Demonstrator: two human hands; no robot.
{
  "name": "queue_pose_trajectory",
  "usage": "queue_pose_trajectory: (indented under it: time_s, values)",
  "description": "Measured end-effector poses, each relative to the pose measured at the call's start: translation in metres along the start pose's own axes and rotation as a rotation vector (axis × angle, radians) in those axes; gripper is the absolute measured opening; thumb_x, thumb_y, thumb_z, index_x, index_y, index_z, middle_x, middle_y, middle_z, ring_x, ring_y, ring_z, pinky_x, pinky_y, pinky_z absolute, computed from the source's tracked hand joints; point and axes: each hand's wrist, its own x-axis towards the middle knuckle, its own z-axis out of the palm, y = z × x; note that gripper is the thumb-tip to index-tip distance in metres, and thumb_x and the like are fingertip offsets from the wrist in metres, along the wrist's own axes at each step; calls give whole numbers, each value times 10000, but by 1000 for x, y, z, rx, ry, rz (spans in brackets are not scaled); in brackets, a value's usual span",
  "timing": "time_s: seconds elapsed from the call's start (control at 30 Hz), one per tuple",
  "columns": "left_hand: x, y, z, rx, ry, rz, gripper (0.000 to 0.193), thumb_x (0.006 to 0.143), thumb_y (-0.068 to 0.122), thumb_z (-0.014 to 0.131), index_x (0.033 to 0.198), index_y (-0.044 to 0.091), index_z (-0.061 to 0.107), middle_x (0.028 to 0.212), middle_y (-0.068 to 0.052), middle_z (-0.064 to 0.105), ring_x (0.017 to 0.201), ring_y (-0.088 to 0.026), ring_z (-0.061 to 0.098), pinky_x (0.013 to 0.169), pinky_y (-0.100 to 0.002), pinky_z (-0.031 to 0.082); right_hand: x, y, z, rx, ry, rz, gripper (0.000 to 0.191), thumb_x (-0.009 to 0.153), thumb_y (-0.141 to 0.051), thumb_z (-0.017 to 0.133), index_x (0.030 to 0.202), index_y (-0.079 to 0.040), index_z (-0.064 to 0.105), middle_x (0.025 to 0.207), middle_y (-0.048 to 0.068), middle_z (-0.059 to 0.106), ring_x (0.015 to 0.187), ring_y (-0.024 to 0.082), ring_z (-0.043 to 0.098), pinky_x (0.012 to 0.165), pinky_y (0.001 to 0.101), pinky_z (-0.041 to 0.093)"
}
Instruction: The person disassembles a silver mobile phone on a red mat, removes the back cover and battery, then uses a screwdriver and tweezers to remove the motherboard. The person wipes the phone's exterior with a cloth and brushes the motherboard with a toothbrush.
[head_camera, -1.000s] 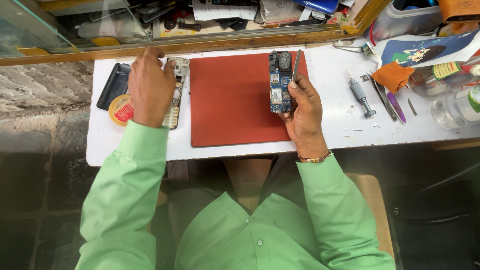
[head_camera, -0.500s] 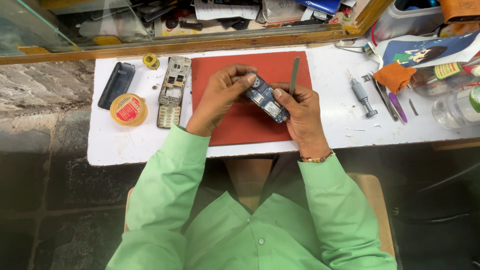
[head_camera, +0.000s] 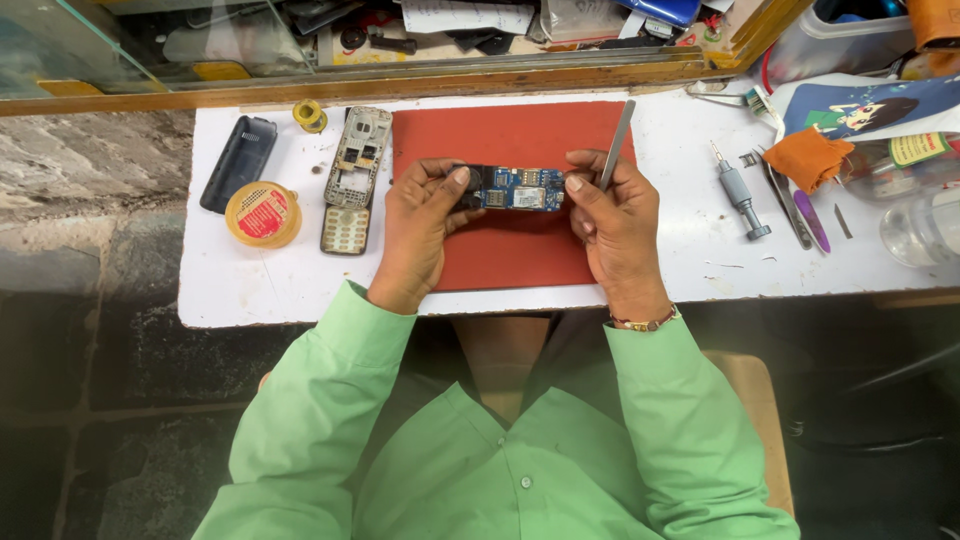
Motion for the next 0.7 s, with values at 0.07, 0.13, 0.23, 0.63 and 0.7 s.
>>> queue_pose_trajectory:
  time_s: [0.07,0.13,0.23,0.63,0.7]
  values:
    - [-3,0,0,0,-17,22,180,1003,138,671,1128,31,598,989,-75,736,871,-138,715,767,-318,639,0,0,1,-11,3,-1,214,955,10,729,1166,20,693,903,27,696,575,19,471,477,175,350]
    - [-6,1,1,5,-22,40,190,1005,140,665,1143,32,592,995,-78,735,888,-135,717,779,-319,642,-1,0,1,-22,-2,-6,209,956,7,731,1161,22,697,902,26,694,571,16,468,473,173,350]
    - [-11,4,2,3,-43,55,208,1011,143,658,1170,30,585,1008,-87,739,907,-136,721,798,-319,643,-1,-1,2,-37,8,-7,194,954,1,728,1146,20,699,917,30,705,568,13,470,476,172,355]
    - [-20,12,5,30,-68,48,290,1060,220,593,1253,12,652,1069,-83,736,956,-154,725,835,-335,651,-4,-2,2,-50,44,14,141,963,-8,727,1101,17,710,862,12,685,554,13,471,465,169,344]
    - [-21,12,6,43,-71,51,303,1061,227,588,1259,11,664,1070,-83,736,959,-157,728,833,-338,656,-4,-2,2,-51,50,14,139,961,-9,726,1097,17,709,859,12,686,551,13,472,462,169,345]
